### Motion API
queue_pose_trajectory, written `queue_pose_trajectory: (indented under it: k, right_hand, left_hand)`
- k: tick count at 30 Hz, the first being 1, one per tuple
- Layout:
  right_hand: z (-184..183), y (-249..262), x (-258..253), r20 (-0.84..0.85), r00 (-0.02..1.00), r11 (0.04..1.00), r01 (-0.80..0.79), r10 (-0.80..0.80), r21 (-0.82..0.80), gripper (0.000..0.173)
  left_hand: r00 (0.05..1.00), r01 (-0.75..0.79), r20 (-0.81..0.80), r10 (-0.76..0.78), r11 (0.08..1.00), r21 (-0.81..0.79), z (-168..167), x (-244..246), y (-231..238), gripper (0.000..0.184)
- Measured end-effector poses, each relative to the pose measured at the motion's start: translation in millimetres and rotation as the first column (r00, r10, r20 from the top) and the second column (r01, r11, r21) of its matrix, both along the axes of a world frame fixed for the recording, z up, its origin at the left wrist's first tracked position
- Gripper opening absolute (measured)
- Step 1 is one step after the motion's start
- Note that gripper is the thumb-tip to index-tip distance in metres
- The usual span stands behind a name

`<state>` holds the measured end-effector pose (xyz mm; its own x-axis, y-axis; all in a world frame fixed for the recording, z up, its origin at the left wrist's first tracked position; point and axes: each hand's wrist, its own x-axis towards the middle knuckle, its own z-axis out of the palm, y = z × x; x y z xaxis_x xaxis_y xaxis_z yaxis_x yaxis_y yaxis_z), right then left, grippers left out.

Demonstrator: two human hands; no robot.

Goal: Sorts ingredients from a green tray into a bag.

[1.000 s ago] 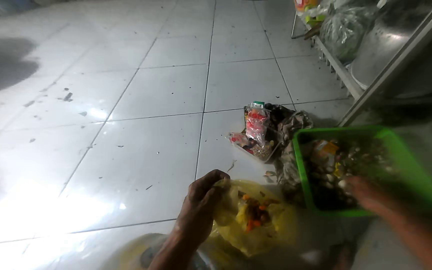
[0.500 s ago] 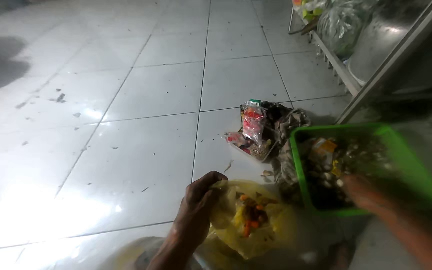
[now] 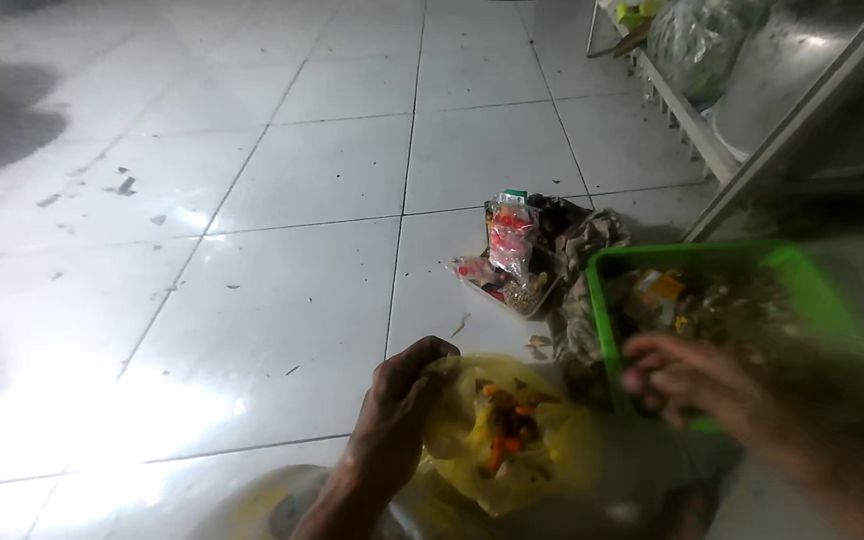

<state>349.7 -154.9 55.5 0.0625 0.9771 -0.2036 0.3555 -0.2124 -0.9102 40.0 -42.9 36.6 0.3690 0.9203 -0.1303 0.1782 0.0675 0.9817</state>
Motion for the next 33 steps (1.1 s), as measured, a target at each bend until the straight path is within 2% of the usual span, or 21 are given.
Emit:
queue_pose_trajectory:
  k: [1, 2, 5, 7, 9, 11, 15, 17, 19, 21, 23, 25, 28, 31, 33]
  right_hand:
    - [-2, 2, -9, 0.051, 0.995, 0.994, -0.085, 0.082, 0.075, 0.040]
    - [-4, 4, -12, 0.142, 0.986, 0.986, -0.109, 0.091, 0.129, 0.044]
    - [-16, 11, 17, 0.446, 0.892, 0.982, -0.008, -0.078, 0.187, 0.040]
    - [-29, 22, 42, 0.592, 0.797, 0.990, 0.052, -0.122, 0.133, 0.044]
    - [-37, 37, 53, 0.700, 0.710, 0.997, 0.060, -0.070, 0.039, 0.059]
    - [-41, 56, 53, 0.782, 0.622, 0.999, -0.006, 0.031, -0.035, 0.064]
    - [-66, 77, 60, 0.879, 0.435, 0.973, -0.196, 0.197, -0.121, 0.061]
    - [-70, 70, 72, 0.875, 0.451, 0.977, -0.188, 0.178, -0.102, 0.053]
    - [-64, 56, 88, 0.865, 0.476, 0.987, -0.091, 0.161, -0.133, 0.041]
    - [-59, 41, 104, 0.838, 0.527, 0.965, 0.113, 0.143, -0.235, 0.044]
    - [-60, 32, 119, 0.784, 0.619, 0.889, 0.337, 0.039, -0.310, 0.034]
    - [-64, 25, 135, 0.761, 0.646, 0.833, 0.450, -0.055, -0.322, 0.029]
    - [-53, 22, 129, 0.782, 0.610, 0.869, 0.449, -0.126, -0.210, 0.027]
    - [-46, 30, 113, 0.806, 0.577, 0.959, 0.279, -0.134, -0.040, 0.039]
    - [-50, 45, 99, 0.797, 0.597, 0.993, 0.120, -0.091, 0.024, 0.049]
  left_hand:
    - [1.000, 0.001, -0.001, -0.001, 1.000, 0.006, 0, 0, 0, 0.021]
    - [1.000, -0.003, -0.007, 0.003, 1.000, 0.012, 0, -1, 0, 0.021]
    - [0.999, -0.036, -0.014, 0.036, 0.999, 0.025, 2, -1, -1, 0.021]
    - [0.998, -0.063, 0.014, 0.063, 0.998, 0.026, 3, -1, -2, 0.021]
    - [0.996, -0.087, 0.020, 0.086, 0.996, 0.012, 5, 1, -2, 0.022]
    - [0.995, -0.086, 0.042, 0.087, 0.996, -0.018, 4, 1, -3, 0.021]
    - [0.993, -0.084, 0.077, 0.088, 0.995, -0.052, 4, 0, -3, 0.019]
    - [0.993, -0.083, 0.079, 0.086, 0.995, -0.046, 4, -2, -1, 0.018]
    - [0.996, -0.075, 0.051, 0.077, 0.997, -0.033, 5, -3, -1, 0.016]
    - [0.996, -0.069, 0.058, 0.070, 0.997, -0.026, 6, -3, 0, 0.016]
    - [0.994, -0.067, 0.084, 0.069, 0.997, -0.031, 6, -2, 0, 0.015]
    - [0.993, -0.068, 0.093, 0.071, 0.997, -0.033, 5, -2, 0, 0.014]
    - [0.994, -0.076, 0.076, 0.078, 0.997, -0.028, 5, -1, 0, 0.014]
    - [0.994, -0.073, 0.081, 0.074, 0.997, -0.014, 3, -2, 1, 0.014]
    - [0.994, -0.082, 0.073, 0.083, 0.997, -0.014, 2, -2, 1, 0.014]
